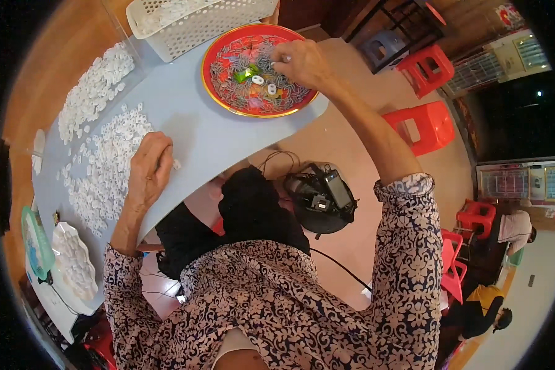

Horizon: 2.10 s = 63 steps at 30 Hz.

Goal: Manually inserting small metal components into white plastic parts at a workbench.

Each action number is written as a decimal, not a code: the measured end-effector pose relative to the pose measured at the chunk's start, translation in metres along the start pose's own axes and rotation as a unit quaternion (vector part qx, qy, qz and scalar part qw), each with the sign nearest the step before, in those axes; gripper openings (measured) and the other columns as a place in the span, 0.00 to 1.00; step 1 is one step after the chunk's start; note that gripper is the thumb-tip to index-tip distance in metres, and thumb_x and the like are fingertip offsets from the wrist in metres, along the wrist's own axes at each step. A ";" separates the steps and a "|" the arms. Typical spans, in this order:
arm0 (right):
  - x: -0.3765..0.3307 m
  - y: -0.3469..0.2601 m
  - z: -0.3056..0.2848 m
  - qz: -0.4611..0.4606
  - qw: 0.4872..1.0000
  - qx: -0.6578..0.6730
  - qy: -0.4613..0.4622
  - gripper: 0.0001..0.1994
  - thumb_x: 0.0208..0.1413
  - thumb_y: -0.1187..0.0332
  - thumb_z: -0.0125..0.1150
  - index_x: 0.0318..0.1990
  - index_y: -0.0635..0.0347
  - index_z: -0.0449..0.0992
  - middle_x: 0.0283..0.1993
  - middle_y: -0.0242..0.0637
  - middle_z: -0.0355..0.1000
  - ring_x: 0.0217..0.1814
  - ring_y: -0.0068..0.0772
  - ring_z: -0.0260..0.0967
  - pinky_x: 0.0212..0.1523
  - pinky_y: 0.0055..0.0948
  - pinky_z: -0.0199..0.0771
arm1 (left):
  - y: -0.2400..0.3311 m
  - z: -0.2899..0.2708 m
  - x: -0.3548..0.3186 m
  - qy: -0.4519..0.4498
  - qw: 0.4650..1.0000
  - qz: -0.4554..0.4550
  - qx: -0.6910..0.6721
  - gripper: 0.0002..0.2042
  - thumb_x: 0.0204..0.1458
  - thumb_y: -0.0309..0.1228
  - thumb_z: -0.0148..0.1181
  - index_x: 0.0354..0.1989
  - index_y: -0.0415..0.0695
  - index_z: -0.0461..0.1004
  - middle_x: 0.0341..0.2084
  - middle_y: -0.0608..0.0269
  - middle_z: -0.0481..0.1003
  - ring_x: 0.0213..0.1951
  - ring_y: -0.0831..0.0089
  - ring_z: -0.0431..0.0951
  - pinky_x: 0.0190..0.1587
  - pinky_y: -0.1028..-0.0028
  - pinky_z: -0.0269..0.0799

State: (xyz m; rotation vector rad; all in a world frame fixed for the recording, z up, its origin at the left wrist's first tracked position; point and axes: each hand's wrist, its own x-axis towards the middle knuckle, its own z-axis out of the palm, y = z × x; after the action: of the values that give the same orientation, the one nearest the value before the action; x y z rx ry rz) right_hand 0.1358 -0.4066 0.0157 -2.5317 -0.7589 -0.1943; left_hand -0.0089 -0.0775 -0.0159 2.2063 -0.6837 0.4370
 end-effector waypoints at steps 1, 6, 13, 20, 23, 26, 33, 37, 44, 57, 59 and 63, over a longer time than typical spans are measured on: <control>0.001 0.000 -0.001 0.021 0.999 0.018 -0.018 0.08 0.49 0.72 0.62 0.37 0.62 0.77 0.27 0.38 0.72 0.20 0.25 0.72 0.22 0.27 0.74 | 0.000 0.000 0.000 0.000 1.000 0.005 0.000 0.08 0.44 0.14 0.55 0.35 0.33 0.69 0.30 0.50 0.69 0.33 0.56 0.71 0.35 0.66 0.69; 0.002 -0.001 -0.002 0.107 0.989 0.098 0.005 0.08 0.53 0.68 0.60 0.37 0.62 0.77 0.26 0.31 0.70 0.26 0.17 0.69 0.24 0.21 0.70 | 0.000 0.000 0.000 0.001 1.000 0.000 -0.003 0.07 0.46 0.14 0.54 0.34 0.34 0.69 0.30 0.51 0.70 0.33 0.57 0.71 0.35 0.68 0.69; 0.008 0.009 -0.011 0.253 0.900 0.345 -0.082 0.08 0.55 0.64 0.59 0.33 0.58 0.77 0.24 0.22 0.67 0.23 0.12 0.58 0.22 0.16 0.58 | 0.001 0.000 0.001 -0.005 1.000 -0.003 0.002 0.06 0.47 0.14 0.53 0.33 0.34 0.70 0.30 0.52 0.70 0.31 0.61 0.72 0.34 0.71 0.69; 0.003 -0.019 -0.007 0.131 0.984 0.111 -0.048 0.10 0.55 0.62 0.60 0.29 0.59 0.75 0.23 0.23 0.65 0.23 0.14 0.58 0.26 0.17 0.61 | 0.000 0.000 -0.001 0.007 1.000 -0.003 -0.002 0.08 0.44 0.14 0.54 0.34 0.33 0.69 0.28 0.51 0.69 0.32 0.56 0.70 0.34 0.66 0.68; 0.003 -0.008 -0.012 0.239 0.914 0.314 -0.098 0.10 0.55 0.62 0.59 0.31 0.60 0.76 0.26 0.27 0.69 0.27 0.16 0.63 0.28 0.19 0.65 | 0.002 0.000 0.001 -0.007 1.000 -0.003 -0.006 0.08 0.44 0.14 0.54 0.34 0.33 0.69 0.28 0.52 0.68 0.32 0.56 0.70 0.34 0.66 0.68; 0.003 -0.005 -0.004 0.250 0.864 0.430 -0.078 0.10 0.57 0.62 0.56 0.33 0.60 0.74 0.29 0.29 0.70 0.29 0.18 0.64 0.29 0.19 0.65 | 0.001 0.001 0.001 0.006 1.000 0.006 -0.004 0.08 0.44 0.14 0.55 0.33 0.33 0.69 0.27 0.52 0.68 0.31 0.56 0.69 0.33 0.66 0.67; 0.004 -0.008 -0.002 0.221 0.731 0.640 -0.083 0.11 0.57 0.60 0.60 0.35 0.60 0.75 0.33 0.31 0.71 0.26 0.17 0.64 0.25 0.19 0.64 | 0.003 0.000 0.003 -0.002 1.000 0.001 -0.005 0.08 0.44 0.14 0.55 0.33 0.34 0.69 0.26 0.52 0.67 0.31 0.57 0.69 0.32 0.66 0.67; 0.009 -0.036 -0.009 0.283 0.823 0.474 -0.133 0.11 0.56 0.60 0.60 0.30 0.59 0.76 0.25 0.28 0.69 0.26 0.17 0.65 0.26 0.20 0.63 | 0.002 0.000 0.000 0.000 1.000 -0.001 -0.002 0.07 0.44 0.14 0.55 0.33 0.34 0.69 0.27 0.52 0.67 0.31 0.57 0.69 0.32 0.66 0.67; 0.003 -0.019 0.015 -0.033 0.999 -0.019 -0.024 0.11 0.46 0.64 0.66 0.27 0.65 0.78 0.24 0.43 0.74 0.26 0.36 0.72 0.32 0.35 0.70 | 0.002 0.000 0.001 -0.001 1.000 -0.001 0.000 0.07 0.45 0.15 0.55 0.34 0.34 0.69 0.27 0.53 0.67 0.31 0.57 0.69 0.33 0.66 0.67; 0.003 -0.015 0.021 0.012 0.996 0.074 -0.041 0.08 0.50 0.67 0.61 0.29 0.64 0.77 0.25 0.41 0.74 0.26 0.37 0.72 0.29 0.34 0.70 | 0.002 0.000 0.001 -0.006 1.000 -0.004 -0.001 0.07 0.45 0.15 0.55 0.34 0.35 0.69 0.27 0.52 0.67 0.32 0.57 0.69 0.33 0.65 0.67; 0.003 -0.012 0.019 0.118 0.981 0.157 -0.014 0.05 0.53 0.71 0.56 0.32 0.63 0.76 0.23 0.35 0.71 0.27 0.19 0.68 0.29 0.25 0.68 | 0.002 0.000 0.001 -0.005 1.000 -0.005 -0.001 0.08 0.45 0.15 0.55 0.34 0.35 0.69 0.27 0.52 0.67 0.32 0.56 0.69 0.33 0.65 0.67; 0.002 -0.011 0.012 0.048 0.992 0.116 -0.021 0.06 0.52 0.69 0.59 0.32 0.63 0.76 0.23 0.36 0.72 0.26 0.21 0.68 0.29 0.25 0.68 | 0.002 0.001 0.001 0.000 1.000 0.001 0.007 0.07 0.44 0.15 0.55 0.33 0.35 0.69 0.27 0.52 0.67 0.32 0.56 0.69 0.34 0.65 0.67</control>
State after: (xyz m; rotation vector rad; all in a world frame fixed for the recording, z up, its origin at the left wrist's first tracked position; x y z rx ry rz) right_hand 0.1311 -0.3916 0.0108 -2.3511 -0.6343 -0.0180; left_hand -0.0094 -0.0797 -0.0146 2.2192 -0.6852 0.4434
